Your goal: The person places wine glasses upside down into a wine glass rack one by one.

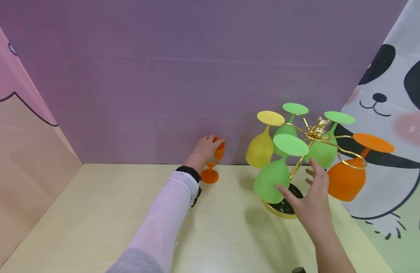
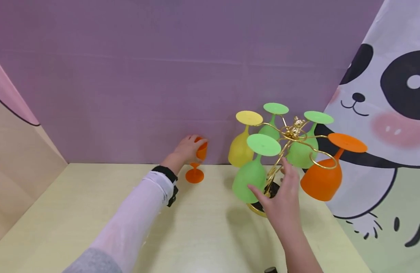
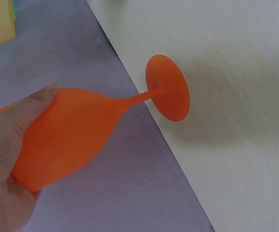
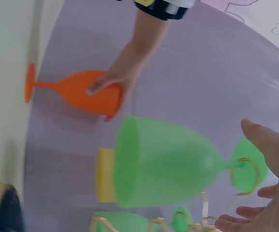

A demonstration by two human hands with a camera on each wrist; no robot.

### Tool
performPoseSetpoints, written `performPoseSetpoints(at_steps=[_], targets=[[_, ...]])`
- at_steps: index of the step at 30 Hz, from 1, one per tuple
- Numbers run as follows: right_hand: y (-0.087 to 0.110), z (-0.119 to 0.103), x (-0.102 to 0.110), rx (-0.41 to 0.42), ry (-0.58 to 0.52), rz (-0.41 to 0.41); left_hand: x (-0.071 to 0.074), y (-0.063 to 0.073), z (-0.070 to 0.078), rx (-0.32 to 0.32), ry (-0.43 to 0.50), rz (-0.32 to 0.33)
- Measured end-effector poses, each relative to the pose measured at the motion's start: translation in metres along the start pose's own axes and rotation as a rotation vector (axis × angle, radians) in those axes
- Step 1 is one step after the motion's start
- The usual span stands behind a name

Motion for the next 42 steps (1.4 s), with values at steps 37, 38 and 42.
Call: performPoseSetpoints(at_steps=[37, 38, 42], targets=[[-0.177, -0.012, 0.07, 0.379, 0.618, -0.454, 0.0, 0.004, -0.004, 0.019, 0.03, -0.022], [-0.181, -0.01, 0.068, 0.391, 0.637, -0.48, 0.0, 0.004, -0.004, 0.019, 0.027, -0.022], [-0.193, 0.0, 0.057, 0.423, 0.675, -0.59, 0.001, 0.004, -0.006, 0.021, 0.019, -0.025]])
Point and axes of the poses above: each hand's wrist, its own y-axis away from the middle knuckle, its own x-axis out of the back of the hand, z = x × y, the point moved 8 cm from there along -y, towards the middle knuckle, and after that the axes turned 8 degrees about y, right-handed, at the moved point
